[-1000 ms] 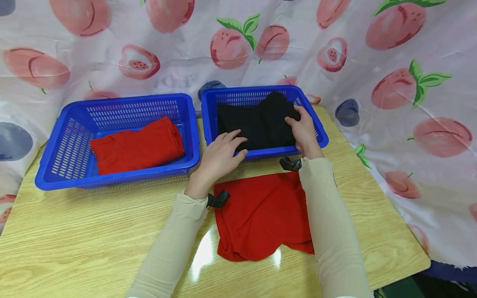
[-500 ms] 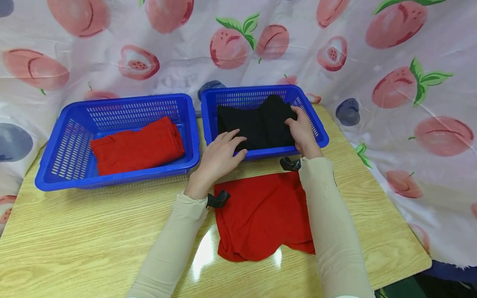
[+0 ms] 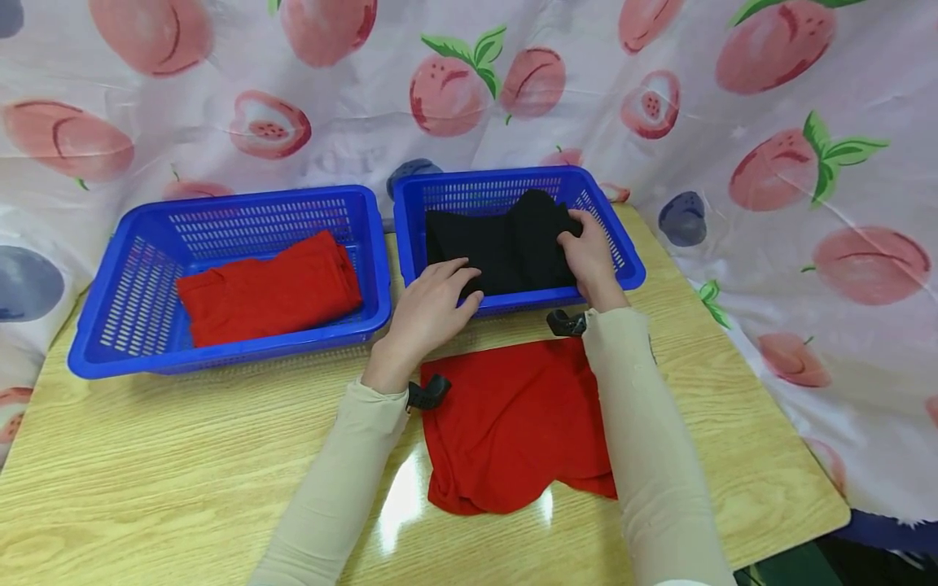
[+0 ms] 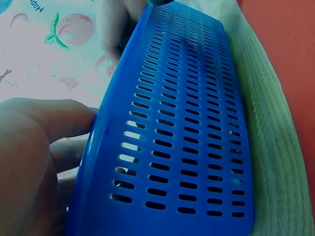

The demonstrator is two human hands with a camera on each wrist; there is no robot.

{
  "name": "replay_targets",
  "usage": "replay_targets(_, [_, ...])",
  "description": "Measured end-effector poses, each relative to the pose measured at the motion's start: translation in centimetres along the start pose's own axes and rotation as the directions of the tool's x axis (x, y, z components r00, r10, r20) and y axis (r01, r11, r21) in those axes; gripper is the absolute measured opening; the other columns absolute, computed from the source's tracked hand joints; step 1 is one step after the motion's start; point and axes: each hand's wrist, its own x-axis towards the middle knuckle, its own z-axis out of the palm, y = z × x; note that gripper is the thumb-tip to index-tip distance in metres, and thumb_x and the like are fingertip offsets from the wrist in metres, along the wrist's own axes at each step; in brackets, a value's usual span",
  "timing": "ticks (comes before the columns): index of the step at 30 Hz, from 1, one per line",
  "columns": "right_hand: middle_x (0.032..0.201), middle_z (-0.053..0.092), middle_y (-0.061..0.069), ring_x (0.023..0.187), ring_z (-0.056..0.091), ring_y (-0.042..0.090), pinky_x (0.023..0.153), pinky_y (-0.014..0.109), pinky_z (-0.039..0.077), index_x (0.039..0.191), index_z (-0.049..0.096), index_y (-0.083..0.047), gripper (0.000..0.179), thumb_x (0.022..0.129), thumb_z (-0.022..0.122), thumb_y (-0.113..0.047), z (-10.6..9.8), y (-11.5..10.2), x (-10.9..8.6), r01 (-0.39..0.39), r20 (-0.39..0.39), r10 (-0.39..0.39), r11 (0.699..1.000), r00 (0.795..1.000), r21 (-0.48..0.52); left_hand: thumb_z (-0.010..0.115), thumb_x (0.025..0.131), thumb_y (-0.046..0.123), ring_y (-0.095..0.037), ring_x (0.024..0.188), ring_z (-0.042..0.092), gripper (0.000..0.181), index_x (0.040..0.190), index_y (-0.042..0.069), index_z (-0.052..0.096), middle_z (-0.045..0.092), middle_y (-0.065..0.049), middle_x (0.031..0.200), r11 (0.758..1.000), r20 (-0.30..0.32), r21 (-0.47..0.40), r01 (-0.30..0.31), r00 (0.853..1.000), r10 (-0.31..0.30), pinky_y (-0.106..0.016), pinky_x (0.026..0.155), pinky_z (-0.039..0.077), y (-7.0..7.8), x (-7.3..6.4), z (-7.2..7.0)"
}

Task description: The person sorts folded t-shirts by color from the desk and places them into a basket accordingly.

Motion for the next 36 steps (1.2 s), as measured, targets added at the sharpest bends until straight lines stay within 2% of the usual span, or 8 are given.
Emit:
replay_targets(9, [0.130, 0.042, 0.003, 0.117, 0.038, 0.017, 0.098, 0.033, 0.032, 0.129, 0.045, -0.015, 0.036, 0.093, 0.042, -0.015, 0.17, -0.02, -0.09, 0.034, -0.134, -0.024, 0.997, 0.991, 0.072, 0.043, 0.090, 0.040, -0.020, 0.124, 0.034, 0.044, 0.130, 0.021, 0.047, 0.040, 0.000, 0.135, 1.000, -0.009, 0.017, 0.010, 1.000, -0.010, -0.035, 0.101, 0.029, 0.16, 0.03, 0.03])
replay_targets(17, [0.129, 0.044, 0.000, 0.116, 0.039, 0.015, 0.097, 0.030, 0.033, 0.127, 0.046, -0.017, 0.034, 0.094, 0.038, -0.018, 0.26, -0.07, -0.60, 0.051, -0.189, -0.048, 0.999, 0.981, 0.010, 0.044, 0.090, 0.038, -0.021, 0.124, 0.033, 0.042, 0.128, 0.021, 0.049, 0.042, -0.001, 0.133, 1.000, -0.022, 0.016, 0.010, 1.000, -0.010, -0.035, 0.102, 0.027, 0.12, -0.03, 0.03])
replay_targets(24, [0.130, 0.043, 0.000, 0.119, 0.037, 0.015, 0.097, 0.034, 0.032, 0.121, 0.054, -0.019, 0.033, 0.092, 0.037, -0.017, 0.39, 0.18, -0.50, 0.084, -0.156, -0.115, 0.977, 0.981, -0.195, 0.044, 0.091, 0.038, -0.021, 0.125, 0.031, 0.040, 0.126, 0.021, 0.051, 0.042, -0.002, 0.134, 1.000, -0.026, 0.009, 0.005, 1.000, -0.005, -0.037, 0.102, 0.028, 0.00, -0.07, 0.05])
replay_targets(28, [0.131, 0.043, 0.000, 0.121, 0.036, 0.015, 0.097, 0.035, 0.032, 0.117, 0.058, -0.018, 0.036, 0.090, 0.036, -0.009, 0.45, 0.19, -0.47, 0.103, -0.148, -0.138, 0.969, 0.979, -0.223, 0.043, 0.091, 0.038, -0.021, 0.125, 0.031, 0.039, 0.126, 0.022, 0.052, 0.042, -0.001, 0.134, 1.000, -0.026, 0.015, 0.001, 1.000, -0.001, -0.037, 0.101, 0.029, -0.03, -0.09, 0.03])
replay_targets(31, [0.130, 0.046, 0.001, 0.120, 0.038, 0.016, 0.096, 0.037, 0.034, 0.114, 0.060, -0.017, 0.039, 0.088, 0.035, -0.003, 0.47, 0.09, -0.52, 0.114, -0.146, -0.153, 0.962, 0.977, -0.249, 0.043, 0.091, 0.038, -0.019, 0.120, 0.039, 0.039, 0.124, 0.022, 0.053, 0.048, 0.001, 0.128, 1.000, -0.020, 0.022, -0.010, 1.000, 0.010, -0.035, 0.097, 0.033, 0.01, -0.09, 0.04])
replay_targets(36, [0.132, 0.044, 0.003, 0.119, 0.039, 0.021, 0.091, 0.040, 0.038, 0.115, 0.059, -0.014, 0.036, 0.089, 0.036, -0.004, 0.38, 0.05, -0.55, 0.105, -0.106, -0.142, 0.950, 0.984, -0.293, 0.042, 0.091, 0.039, -0.014, 0.098, 0.054, 0.038, 0.122, 0.023, 0.055, 0.059, 0.005, 0.113, 0.998, 0.003, 0.055, -0.026, 1.000, 0.025, -0.027, 0.080, 0.039, 0.22, -0.04, 0.10])
